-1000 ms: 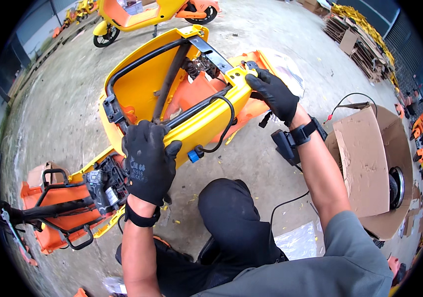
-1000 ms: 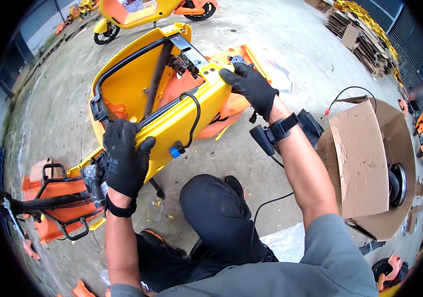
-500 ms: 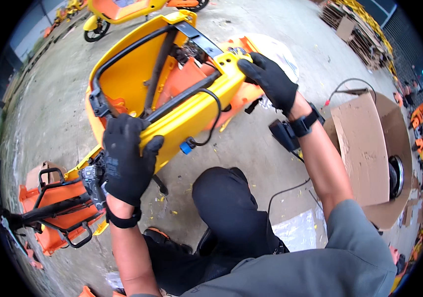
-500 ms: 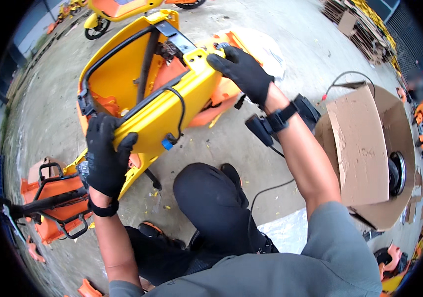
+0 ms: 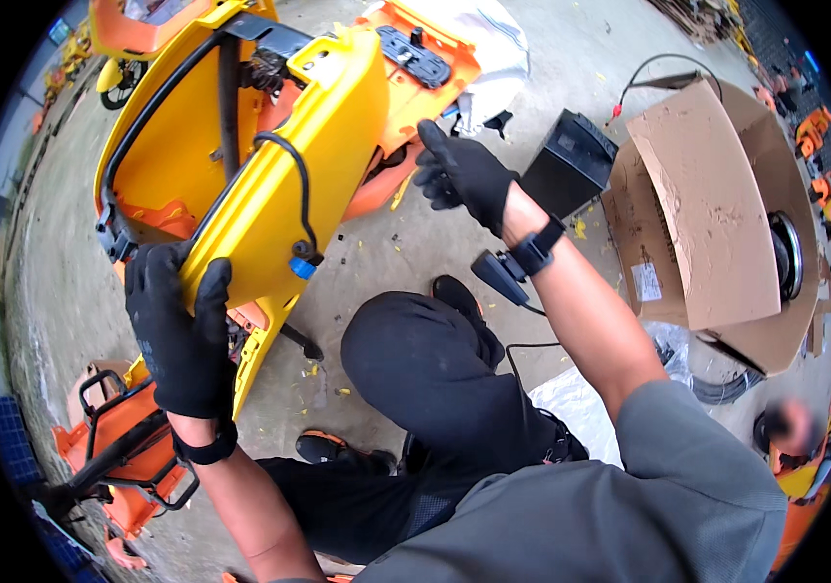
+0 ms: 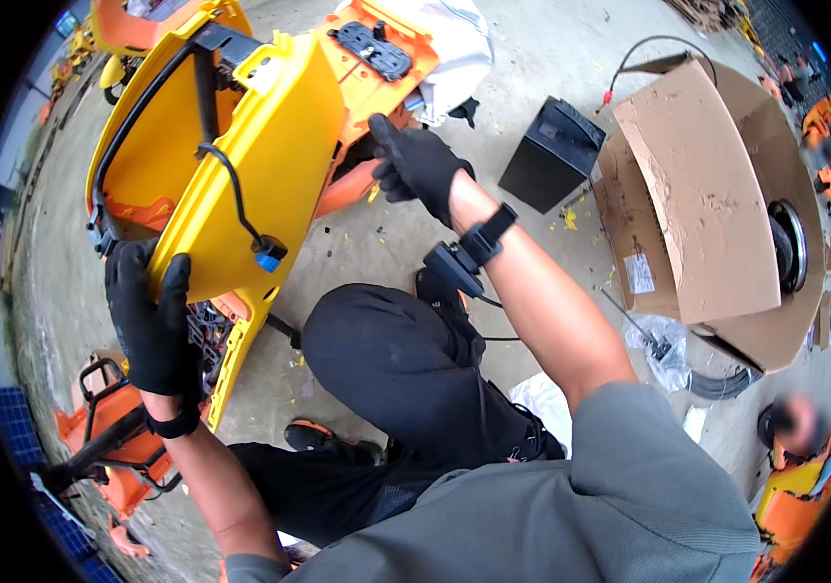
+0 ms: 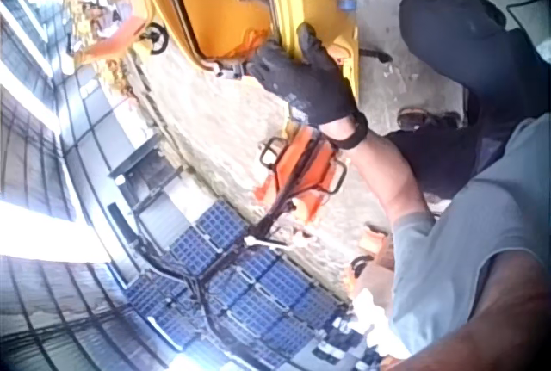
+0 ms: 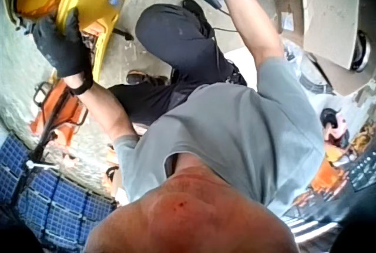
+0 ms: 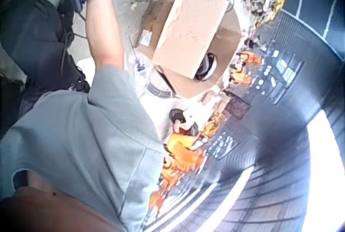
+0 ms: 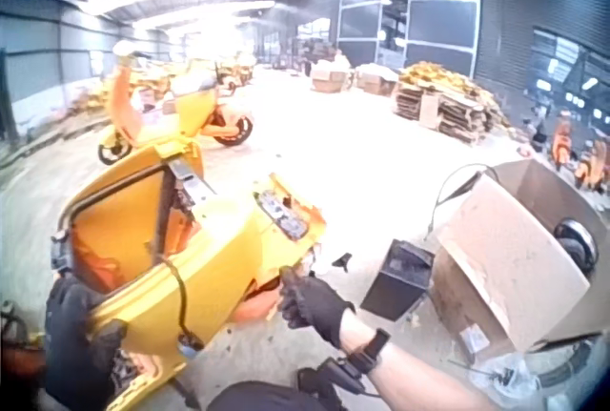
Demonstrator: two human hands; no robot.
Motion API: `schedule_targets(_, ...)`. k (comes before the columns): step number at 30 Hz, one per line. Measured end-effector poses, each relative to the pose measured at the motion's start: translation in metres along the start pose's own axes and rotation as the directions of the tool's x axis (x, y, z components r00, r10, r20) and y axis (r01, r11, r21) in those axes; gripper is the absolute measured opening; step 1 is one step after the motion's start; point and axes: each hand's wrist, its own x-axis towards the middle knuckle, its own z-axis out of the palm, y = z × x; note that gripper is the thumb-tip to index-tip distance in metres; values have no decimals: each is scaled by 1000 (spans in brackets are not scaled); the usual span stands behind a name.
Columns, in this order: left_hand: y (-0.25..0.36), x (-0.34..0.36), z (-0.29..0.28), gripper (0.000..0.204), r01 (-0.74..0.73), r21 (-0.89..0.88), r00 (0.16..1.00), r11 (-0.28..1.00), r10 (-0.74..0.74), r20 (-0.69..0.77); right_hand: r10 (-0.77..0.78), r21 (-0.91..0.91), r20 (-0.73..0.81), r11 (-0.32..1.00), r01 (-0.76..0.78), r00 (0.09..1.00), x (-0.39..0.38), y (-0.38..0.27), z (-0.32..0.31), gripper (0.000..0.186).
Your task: The person uses an impact driver to remove screws from a yellow scooter panel, handles internal wiring and components by hand, and then positions and fits a yellow side panel onto the scooter frame.
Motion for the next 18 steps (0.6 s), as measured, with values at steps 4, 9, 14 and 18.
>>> schedule_targets(4, -5, -2, 1, 17, -33, 23, 999, 999, 32, 23, -61, 231, 40, 972, 50, 997, 42, 2, 3, 48)
schedule_targets(9, -9, -1, 0, 15, 35, -74, 999, 997, -32, 40, -295, 85, -133, 948, 307, 946, 59, -19, 6, 22)
schedule_targets(14, -15, -2, 0, 12, 131, -201, 986, 971, -106, 132, -613, -380, -202, 768, 516, 764, 107, -19, -37, 30)
schedule_targets(18, -18, -1, -2, 12, 141, -197, 985, 970, -117, 128, -594, -368, -177, 780, 507, 785, 111, -37, -45, 36)
